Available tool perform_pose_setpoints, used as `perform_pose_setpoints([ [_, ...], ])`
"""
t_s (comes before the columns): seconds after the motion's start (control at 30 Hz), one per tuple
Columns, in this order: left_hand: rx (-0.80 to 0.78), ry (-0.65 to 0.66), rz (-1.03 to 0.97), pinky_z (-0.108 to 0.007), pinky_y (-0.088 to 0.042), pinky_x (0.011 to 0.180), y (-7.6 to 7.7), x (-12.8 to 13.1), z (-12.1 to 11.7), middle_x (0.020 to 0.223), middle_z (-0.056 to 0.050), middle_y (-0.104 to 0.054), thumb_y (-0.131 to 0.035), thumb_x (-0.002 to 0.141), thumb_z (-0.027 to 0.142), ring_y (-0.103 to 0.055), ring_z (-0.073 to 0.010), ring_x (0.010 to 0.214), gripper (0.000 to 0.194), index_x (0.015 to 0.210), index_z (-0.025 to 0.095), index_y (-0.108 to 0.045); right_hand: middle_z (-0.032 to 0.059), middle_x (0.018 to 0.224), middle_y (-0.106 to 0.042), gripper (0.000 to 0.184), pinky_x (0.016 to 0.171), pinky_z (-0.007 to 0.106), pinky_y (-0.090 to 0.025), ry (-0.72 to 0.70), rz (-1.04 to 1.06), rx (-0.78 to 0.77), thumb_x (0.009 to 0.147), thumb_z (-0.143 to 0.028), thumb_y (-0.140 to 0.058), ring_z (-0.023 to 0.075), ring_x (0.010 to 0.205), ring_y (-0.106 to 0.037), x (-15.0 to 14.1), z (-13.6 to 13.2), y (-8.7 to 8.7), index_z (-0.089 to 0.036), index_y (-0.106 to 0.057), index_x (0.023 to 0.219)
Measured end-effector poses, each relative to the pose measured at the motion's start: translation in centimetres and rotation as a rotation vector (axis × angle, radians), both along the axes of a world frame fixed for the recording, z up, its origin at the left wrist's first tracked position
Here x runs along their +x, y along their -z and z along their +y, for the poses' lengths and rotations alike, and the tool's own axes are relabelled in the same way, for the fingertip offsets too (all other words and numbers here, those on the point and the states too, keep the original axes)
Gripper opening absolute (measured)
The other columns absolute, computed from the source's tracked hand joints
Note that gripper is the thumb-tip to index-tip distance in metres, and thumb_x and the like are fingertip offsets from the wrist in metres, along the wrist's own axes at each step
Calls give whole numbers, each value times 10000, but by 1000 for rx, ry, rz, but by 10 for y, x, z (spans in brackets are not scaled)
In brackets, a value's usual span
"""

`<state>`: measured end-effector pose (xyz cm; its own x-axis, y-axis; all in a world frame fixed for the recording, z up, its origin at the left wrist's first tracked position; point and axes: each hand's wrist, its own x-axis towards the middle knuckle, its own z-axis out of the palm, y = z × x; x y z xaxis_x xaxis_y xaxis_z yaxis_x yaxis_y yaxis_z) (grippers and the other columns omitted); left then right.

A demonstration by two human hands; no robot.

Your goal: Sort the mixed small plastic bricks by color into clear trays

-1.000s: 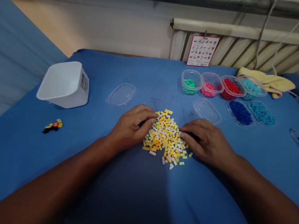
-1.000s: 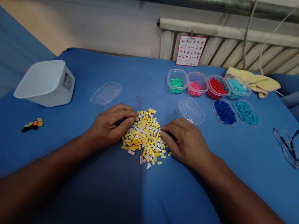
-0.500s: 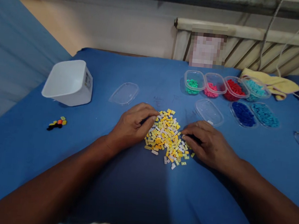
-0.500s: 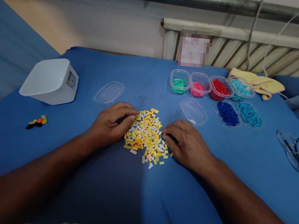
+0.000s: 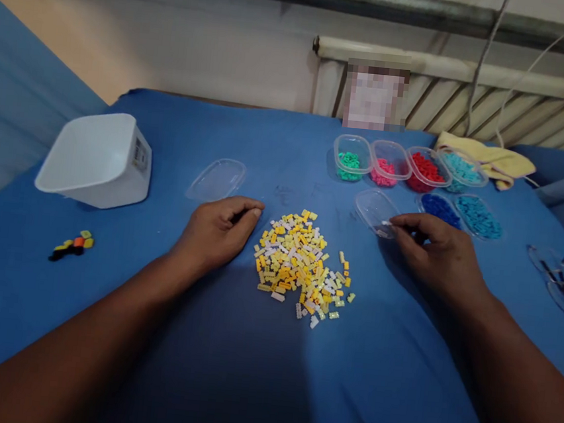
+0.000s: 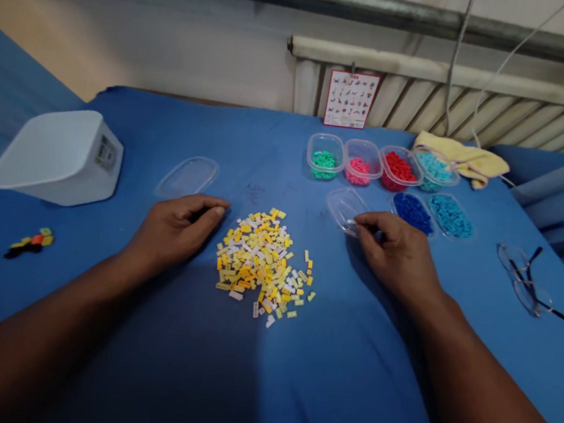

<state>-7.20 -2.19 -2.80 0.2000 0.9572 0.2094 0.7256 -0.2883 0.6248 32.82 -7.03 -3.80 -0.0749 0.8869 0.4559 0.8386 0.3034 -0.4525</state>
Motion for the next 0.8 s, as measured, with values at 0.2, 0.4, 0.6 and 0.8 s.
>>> perform_pose_setpoints([
  [0.2,-36,7,16,-412,-635,1069,-5,1,0,1142,-24,-875,-605,1042,479,-818,-264,1035,369,1190,256,-860,105,1033,-832,220,843,489,-637,-98,-131,-26,1081,-374,-658,312,932,-790,16,10,7,-234,-825,1109],
  [0.4,-17,23,10,-394,-631,1042,-1,0,0,1123,-24,-875,-605,1046,464,-816,-256,1004,361,1195,260,-864,140,1243,-815,332,1011,574,-637,-95,-117,-26,1072,-461,-684,372,1160,-778,23,8,1,-252,-794,1306],
  [0.6,-11,29,3,-389,-624,1034,0,0,0,1121,-29,-875,-603,1053,465,-813,-250,999,370,1197,249,-866,236,1533,-715,737,1180,672,-571,-100,-143,-71,1004,-698,-740,460,1418,-686,19,10,18,-182,-686,1527],
  [0.8,1,31,14,-377,-626,1003,0,1,0,1100,-29,-875,-612,1052,439,-811,-244,975,351,1190,247,-871,240,1452,-742,568,1126,674,-591,-72,-138,44,1041,-571,-749,461,1339,-715,2,3,8,-174,-729,1446],
])
